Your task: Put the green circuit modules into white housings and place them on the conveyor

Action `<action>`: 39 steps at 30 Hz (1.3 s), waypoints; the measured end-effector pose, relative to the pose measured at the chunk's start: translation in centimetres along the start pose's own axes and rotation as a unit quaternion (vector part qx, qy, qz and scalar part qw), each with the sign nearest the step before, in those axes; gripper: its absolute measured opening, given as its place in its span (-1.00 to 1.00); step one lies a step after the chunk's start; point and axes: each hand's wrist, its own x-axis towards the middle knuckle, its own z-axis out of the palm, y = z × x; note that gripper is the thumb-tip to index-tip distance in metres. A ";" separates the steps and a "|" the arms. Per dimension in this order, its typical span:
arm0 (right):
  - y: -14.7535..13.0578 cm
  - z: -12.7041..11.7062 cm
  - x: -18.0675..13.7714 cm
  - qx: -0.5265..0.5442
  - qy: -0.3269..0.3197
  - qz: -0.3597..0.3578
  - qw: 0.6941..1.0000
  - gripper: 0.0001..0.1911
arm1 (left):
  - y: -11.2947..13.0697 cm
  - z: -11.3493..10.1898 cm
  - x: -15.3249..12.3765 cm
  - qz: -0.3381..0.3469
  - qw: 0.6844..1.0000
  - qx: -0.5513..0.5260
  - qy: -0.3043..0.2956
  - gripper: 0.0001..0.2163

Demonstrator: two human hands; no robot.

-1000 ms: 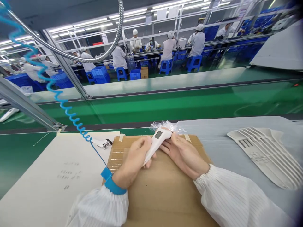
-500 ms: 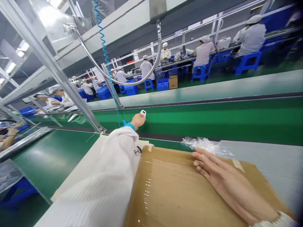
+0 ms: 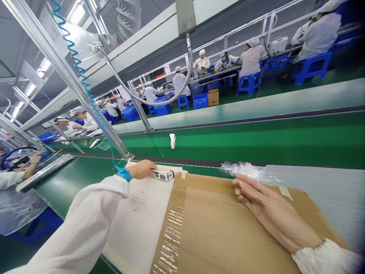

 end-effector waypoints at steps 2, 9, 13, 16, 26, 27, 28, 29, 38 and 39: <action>-0.2 0.2 -0.2 -0.006 -0.001 -0.005 1.000 -0.55 | 1.0 0.7 -0.8 0.010 1.000 -0.012 0.021 -0.71; -0.7 1.5 -1.1 -0.121 0.042 -0.133 0.983 -0.52 | 11.1 9.1 0.4 0.108 0.937 -0.333 0.001 -0.71; -1.3 0.5 -1.0 -0.297 0.097 -0.292 0.904 -0.66 | 15.3 14.5 1.3 0.115 0.933 -0.339 0.030 -0.82; -1.9 -0.4 -1.0 -0.412 0.095 -0.364 0.830 -0.79 | 15.7 16.2 1.1 0.112 0.949 -0.288 0.058 -0.88; -1.7 -0.4 -1.2 -0.574 0.017 -0.406 0.711 -0.77 | 14.5 16.2 0.5 0.058 0.979 -0.151 0.122 -0.92; -1.8 -0.5 -1.1 -0.587 0.017 -0.411 0.698 -0.79 | 14.6 16.2 0.5 0.053 0.980 -0.148 0.124 -0.92; -1.8 -0.6 -1.0 -0.600 0.024 -0.418 0.682 -0.84 | 14.7 16.3 0.4 0.052 0.980 -0.145 0.124 -0.92; -1.9 -0.7 -1.0 -0.613 0.040 -0.428 0.663 -0.90 | 14.8 16.4 0.4 0.053 0.981 -0.141 0.122 -0.92; -1.0 0.0 -1.5 -0.591 0.046 -0.423 0.685 -0.79 | 13.5 16.4 2.2 -0.028 0.888 -0.409 0.206 -0.86; -1.2 -0.3 -1.1 -0.569 0.078 -0.405 0.711 -0.80 | 13.3 16.2 2.3 -0.034 0.873 -0.441 0.206 -0.85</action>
